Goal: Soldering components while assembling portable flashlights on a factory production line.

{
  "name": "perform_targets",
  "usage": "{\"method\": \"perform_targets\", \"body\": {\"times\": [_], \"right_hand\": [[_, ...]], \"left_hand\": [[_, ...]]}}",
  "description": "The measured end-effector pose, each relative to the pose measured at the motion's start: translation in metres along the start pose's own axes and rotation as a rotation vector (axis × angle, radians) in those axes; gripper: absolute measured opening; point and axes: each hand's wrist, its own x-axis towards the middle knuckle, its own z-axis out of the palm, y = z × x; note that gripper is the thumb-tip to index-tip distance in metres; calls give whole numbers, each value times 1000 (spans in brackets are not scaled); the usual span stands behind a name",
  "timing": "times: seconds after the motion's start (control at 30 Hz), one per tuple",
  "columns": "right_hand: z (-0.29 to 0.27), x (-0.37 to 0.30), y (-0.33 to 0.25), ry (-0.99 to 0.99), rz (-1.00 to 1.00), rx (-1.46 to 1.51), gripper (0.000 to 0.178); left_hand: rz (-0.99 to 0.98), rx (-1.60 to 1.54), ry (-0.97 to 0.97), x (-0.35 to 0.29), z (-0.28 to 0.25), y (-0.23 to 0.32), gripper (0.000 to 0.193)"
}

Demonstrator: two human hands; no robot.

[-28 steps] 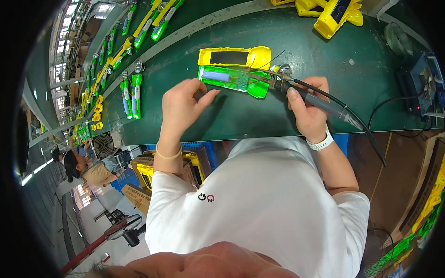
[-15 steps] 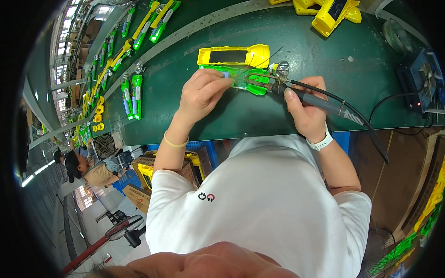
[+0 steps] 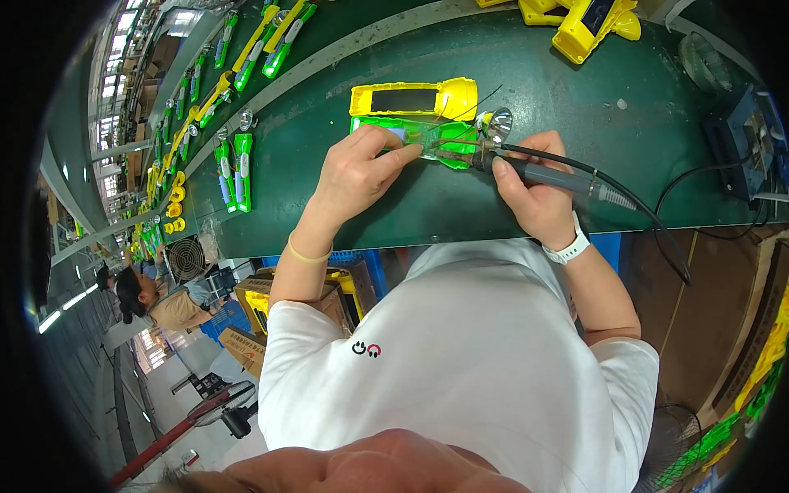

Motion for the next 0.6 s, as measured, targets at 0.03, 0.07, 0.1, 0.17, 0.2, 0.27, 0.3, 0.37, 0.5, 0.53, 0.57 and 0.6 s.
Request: {"method": "perform_targets", "body": {"times": [0.03, 0.07, 0.1, 0.17, 0.2, 0.27, 0.3, 0.37, 0.5, 0.53, 0.57, 0.6], "right_hand": [[1, 1, 0, 2, 6, -20, 23], [2, 1, 0, 5, 12, -40, 23], [2, 2, 0, 6, 11, -39, 23], [3, 1, -1, -5, 59, 43, 23], [3, 1, -2, -3, 58, 44, 23], [2, -2, -6, 47, 26, 196, 23], [1, -2, -5, 29, 29, 154, 23], [2, -1, -2, 5, 22, 82, 23], [2, -1, 0, -23, 23, 12, 23], [2, -1, 1, -3, 9, 25, 23], [3, -1, -3, 36, -10, 124, 23], [3, 0, -8, 75, -29, 223, 23]], "left_hand": [[-2, 4, -3, 0, 0, 0, 15], [-4, 9, -5, 0, 0, 0, 15], [-3, 9, -5, 1, 0, 1, 15], [-7, 5, -7, 1, 0, 1, 15], [-4, 6, -7, 1, 0, 1, 15], [-12, 15, -3, 0, 0, 1, 15], [-11, 16, -2, 0, 0, 1, 15], [-14, 17, -5, 1, -1, 1, 15], [-14, 22, -15, 0, -2, 2, 15], [-8, 11, -2, 0, -2, 1, 20], [-3, 1, 11, 0, -2, 1, 25], [-1, 3, 14, 0, -2, 0, 25]]}}
